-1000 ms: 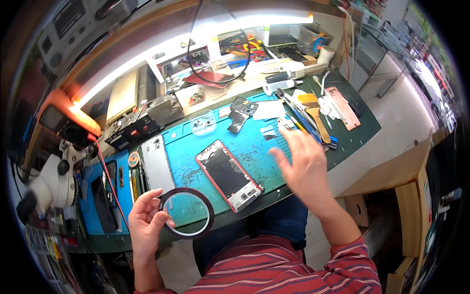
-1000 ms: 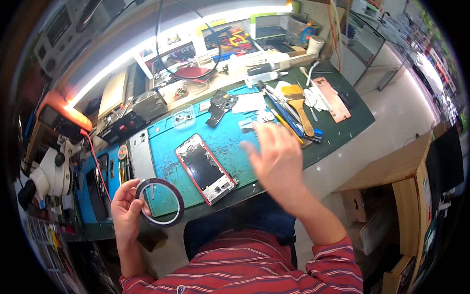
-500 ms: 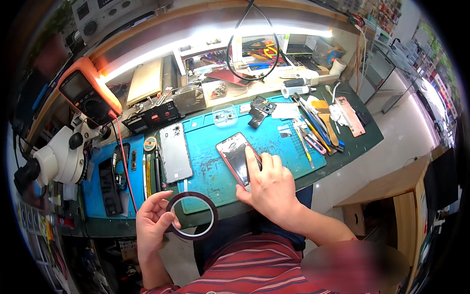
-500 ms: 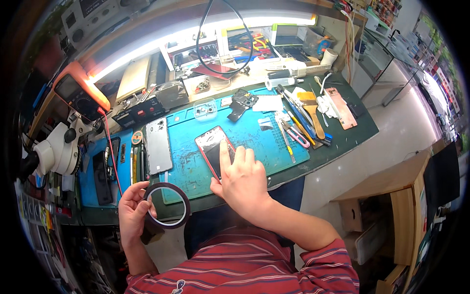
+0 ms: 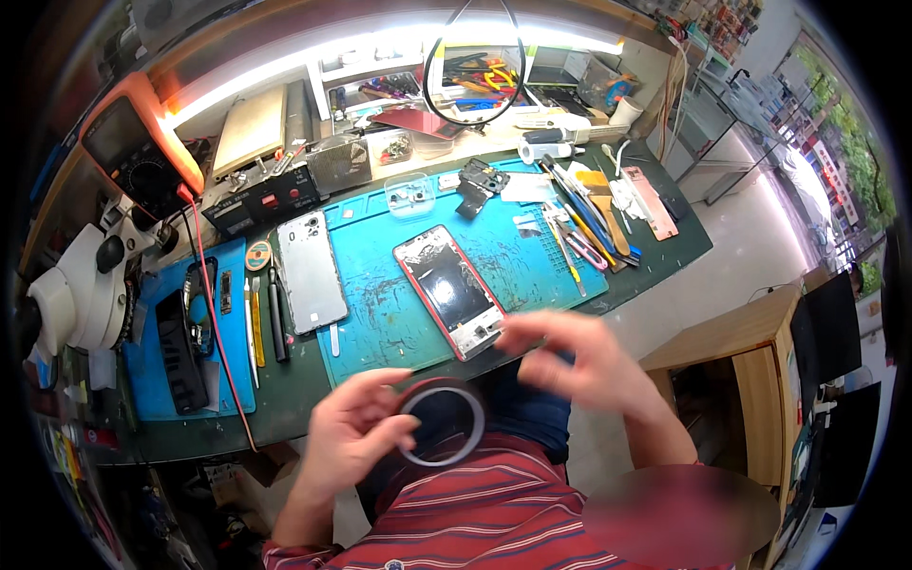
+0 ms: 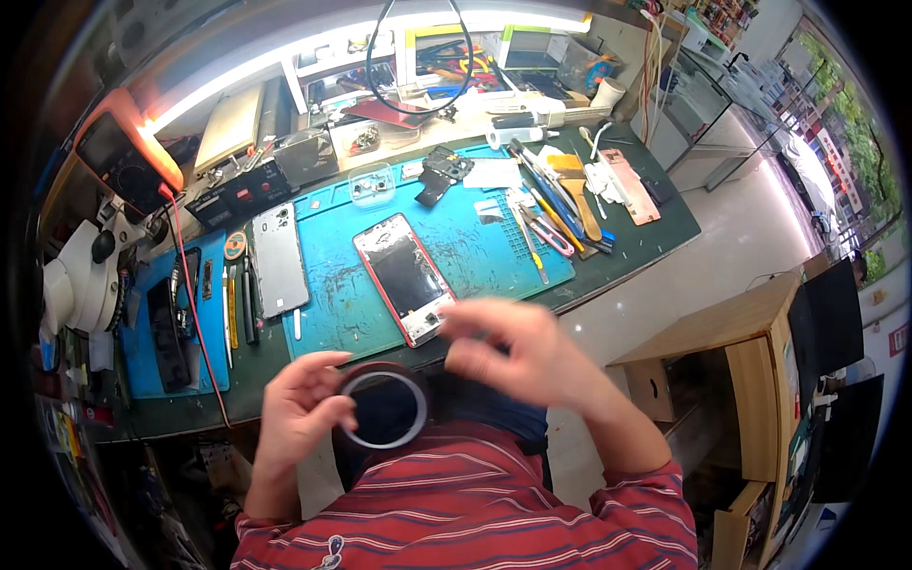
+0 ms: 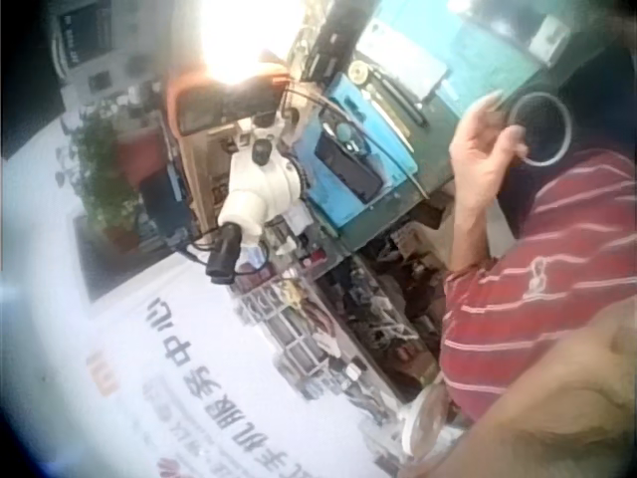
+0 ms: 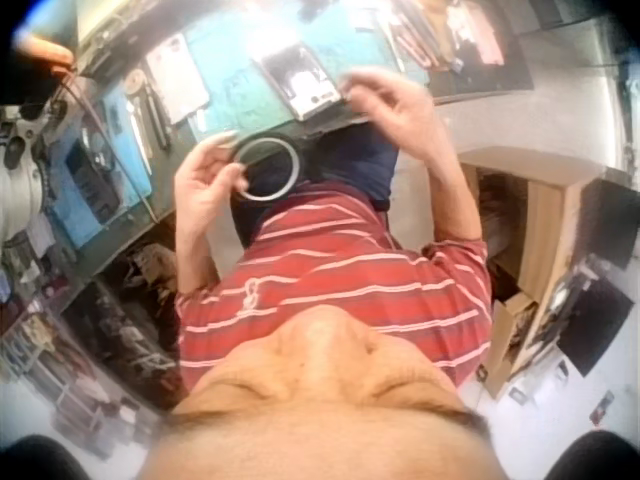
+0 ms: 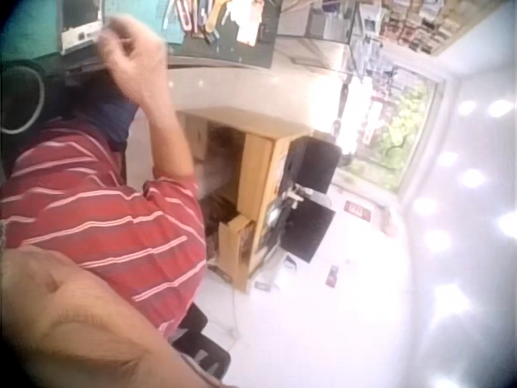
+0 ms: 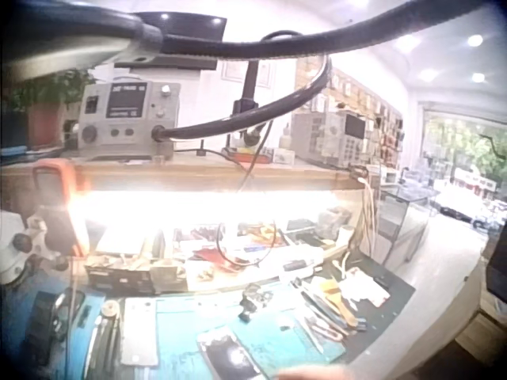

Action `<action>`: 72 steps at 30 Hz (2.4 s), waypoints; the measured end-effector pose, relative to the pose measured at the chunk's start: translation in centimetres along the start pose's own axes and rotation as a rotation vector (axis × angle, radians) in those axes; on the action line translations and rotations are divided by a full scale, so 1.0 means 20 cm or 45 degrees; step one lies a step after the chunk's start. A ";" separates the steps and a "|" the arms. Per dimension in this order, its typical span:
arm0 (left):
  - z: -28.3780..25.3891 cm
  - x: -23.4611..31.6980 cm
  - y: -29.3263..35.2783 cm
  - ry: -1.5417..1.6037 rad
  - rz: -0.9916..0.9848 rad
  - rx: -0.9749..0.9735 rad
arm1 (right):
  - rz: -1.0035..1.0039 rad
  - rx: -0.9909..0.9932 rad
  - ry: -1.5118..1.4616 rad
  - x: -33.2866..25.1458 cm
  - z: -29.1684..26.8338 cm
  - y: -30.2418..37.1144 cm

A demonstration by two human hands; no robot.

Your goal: The person applies adhesive tape around the perimeter of a disassembled smartphone frame. They use tweezers to adjust small internal components and press the tape into place. The phone remains open on the workbench throughout the clip.

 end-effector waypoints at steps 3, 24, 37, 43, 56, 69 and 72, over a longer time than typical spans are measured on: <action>0.16 -0.03 -0.14 -0.189 0.092 -0.239 | 0.021 -0.314 -0.160 -0.05 0.11 0.06; 0.31 -0.05 -0.40 -1.964 0.754 0.060 | 0.323 0.111 -1.109 0.35 -0.08 -0.02; 0.04 0.02 -0.26 -1.914 0.918 -0.279 | 0.256 0.079 -1.113 0.40 -0.17 -0.06; 0.11 0.03 -0.21 -1.602 0.645 0.030 | 0.203 0.095 -1.018 0.44 -0.16 -0.11; 0.34 -0.03 -0.39 -1.573 0.685 0.314 | -0.036 0.484 -0.672 0.37 -0.18 -0.12; 0.37 0.04 -0.43 -0.531 0.258 -0.094 | -0.294 0.321 0.018 0.25 -0.08 0.03; 0.39 0.05 -0.45 -0.605 0.289 -0.117 | -0.349 0.213 0.085 0.18 -0.10 -0.03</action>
Point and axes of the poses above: each hand's wrist, its own y-axis away from the middle knuckle, its own z-axis out of the palm, x = y × z, the point moved 1 cm from there along -y, towards the middle knuckle, and after that the axes turned 2 degrees about -x, right-handed, at the moved point
